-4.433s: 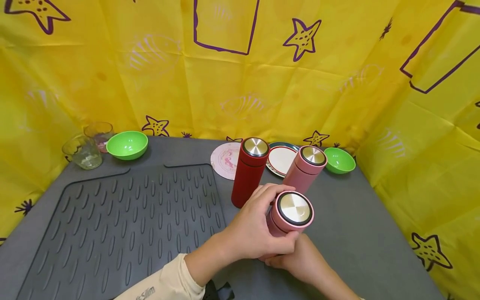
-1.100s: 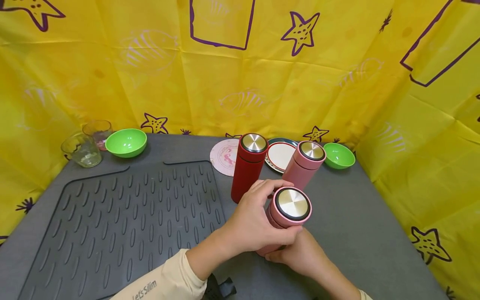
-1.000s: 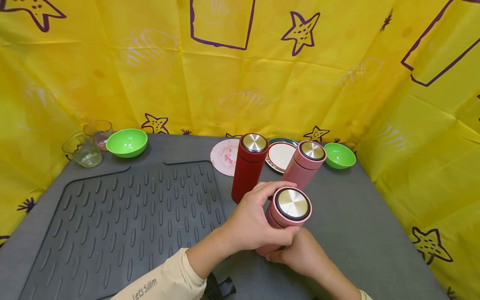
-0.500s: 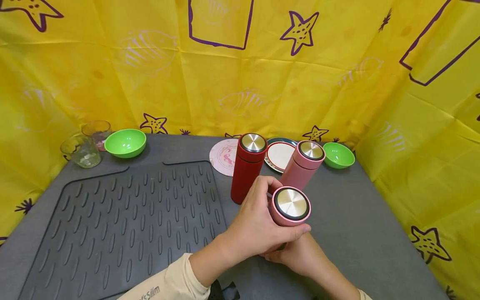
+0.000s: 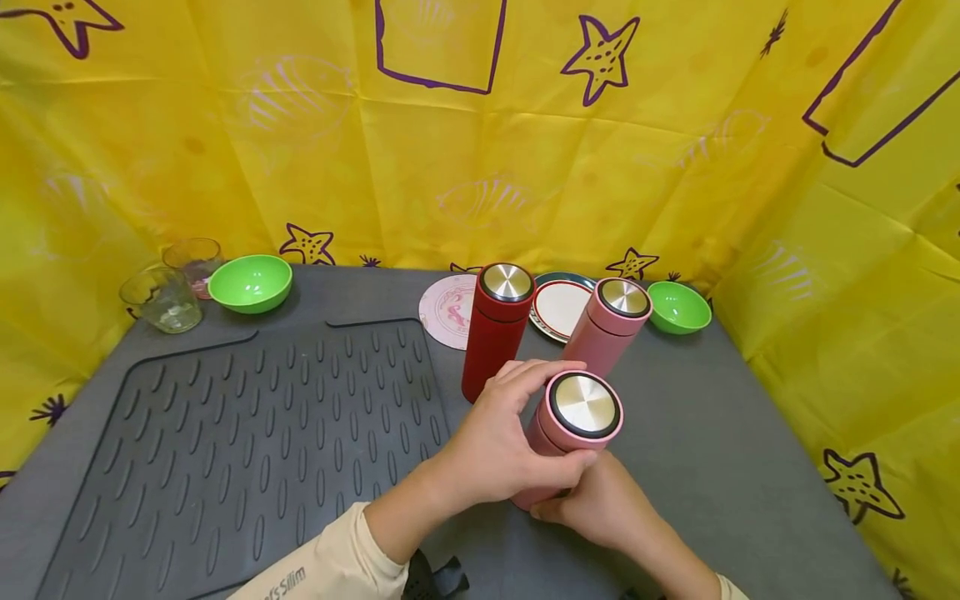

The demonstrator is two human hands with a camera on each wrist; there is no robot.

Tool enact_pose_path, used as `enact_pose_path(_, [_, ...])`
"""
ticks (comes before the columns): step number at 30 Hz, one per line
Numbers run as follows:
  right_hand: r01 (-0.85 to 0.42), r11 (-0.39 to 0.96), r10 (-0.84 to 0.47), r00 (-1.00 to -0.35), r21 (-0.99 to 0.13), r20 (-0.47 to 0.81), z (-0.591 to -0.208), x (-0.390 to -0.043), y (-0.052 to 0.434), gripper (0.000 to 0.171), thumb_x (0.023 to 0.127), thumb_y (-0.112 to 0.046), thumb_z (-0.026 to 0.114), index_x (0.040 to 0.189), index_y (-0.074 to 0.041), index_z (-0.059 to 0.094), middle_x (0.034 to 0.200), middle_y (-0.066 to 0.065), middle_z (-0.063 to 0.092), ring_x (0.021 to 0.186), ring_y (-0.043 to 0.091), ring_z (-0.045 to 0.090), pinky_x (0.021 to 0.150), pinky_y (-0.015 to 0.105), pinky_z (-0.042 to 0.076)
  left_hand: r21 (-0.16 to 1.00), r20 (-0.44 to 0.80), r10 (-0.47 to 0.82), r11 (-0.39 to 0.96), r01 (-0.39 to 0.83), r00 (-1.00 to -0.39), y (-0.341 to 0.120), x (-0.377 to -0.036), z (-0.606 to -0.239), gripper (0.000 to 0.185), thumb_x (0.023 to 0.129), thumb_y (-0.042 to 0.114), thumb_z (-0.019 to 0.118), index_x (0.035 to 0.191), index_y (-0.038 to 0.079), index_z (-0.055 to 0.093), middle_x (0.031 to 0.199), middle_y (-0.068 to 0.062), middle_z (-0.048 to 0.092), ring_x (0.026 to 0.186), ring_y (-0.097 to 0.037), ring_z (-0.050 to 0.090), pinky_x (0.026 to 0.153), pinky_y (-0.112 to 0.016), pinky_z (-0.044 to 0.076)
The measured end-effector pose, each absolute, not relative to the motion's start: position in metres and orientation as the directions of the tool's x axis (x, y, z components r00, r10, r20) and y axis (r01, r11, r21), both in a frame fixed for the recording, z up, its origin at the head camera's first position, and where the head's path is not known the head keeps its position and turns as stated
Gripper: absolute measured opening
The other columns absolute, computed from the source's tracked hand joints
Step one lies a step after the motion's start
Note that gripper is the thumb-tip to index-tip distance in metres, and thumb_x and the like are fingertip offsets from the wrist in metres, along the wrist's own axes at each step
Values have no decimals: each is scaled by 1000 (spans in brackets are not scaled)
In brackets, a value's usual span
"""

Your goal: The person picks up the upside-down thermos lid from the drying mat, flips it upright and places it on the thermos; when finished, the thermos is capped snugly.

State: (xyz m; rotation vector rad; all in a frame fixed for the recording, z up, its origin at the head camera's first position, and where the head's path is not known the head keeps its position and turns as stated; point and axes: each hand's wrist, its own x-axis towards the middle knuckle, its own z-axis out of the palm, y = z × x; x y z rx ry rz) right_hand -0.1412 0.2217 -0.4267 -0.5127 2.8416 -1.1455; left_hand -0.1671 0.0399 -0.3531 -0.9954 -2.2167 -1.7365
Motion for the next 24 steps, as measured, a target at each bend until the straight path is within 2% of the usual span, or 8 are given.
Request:
enact_pose_path(5, [-333, 664, -352, -929, -670, 112, -425, -142, 221, 51, 58, -18, 91, 101, -17, 64, 90, -19, 60, 80, 6, 56, 71, 29, 49, 821, 437, 400, 188, 539, -806, 44, -161, -350, 80, 71, 34, 84, 138, 24, 41, 128, 13, 47, 115, -10, 41, 92, -38, 38])
enact_pose_path(8, [-371, 650, -368, -917, -664, 152, -427, -142, 222, 54, 58, -18, 91, 103, -17, 62, 93, -18, 60, 82, 6, 56, 72, 29, 49, 835, 418, 345, 218, 504, -841, 48, -157, -349, 79, 68, 41, 87, 129, 21, 40, 122, 11, 44, 112, -10, 41, 88, -34, 41])
enact_pose_path(11, [-389, 629, -367, -912, -673, 183, -430, -142, 222, 57, 57, -17, 92, 105, -18, 62, 94, -18, 60, 82, 6, 56, 73, 30, 49, 838, 432, 285, 224, 498, -855, 51, -156, -348, 74, 65, 41, 90, 119, 19, 44, 113, 11, 47, 109, -8, 44, 86, -31, 43])
enact_pose_path(16, [-351, 612, -358, -922, -709, 147, -431, -141, 222, 56, 57, -15, 92, 105, -19, 63, 93, -17, 62, 81, 7, 57, 73, 31, 50, 824, 477, 296, 178, 538, -828, 45, -159, -348, 66, 64, 34, 92, 116, 18, 55, 109, 12, 55, 106, -5, 50, 87, -30, 47])
enact_pose_path(24, [-284, 631, -310, -945, -721, 101, -428, -143, 221, 68, 52, -11, 92, 112, -19, 61, 98, -18, 62, 87, 7, 58, 80, 33, 50, 835, 472, 502, 12, 551, -725, 28, -176, -345, 65, 73, 23, 88, 131, 18, 59, 123, 12, 60, 112, -6, 54, 96, -32, 46])
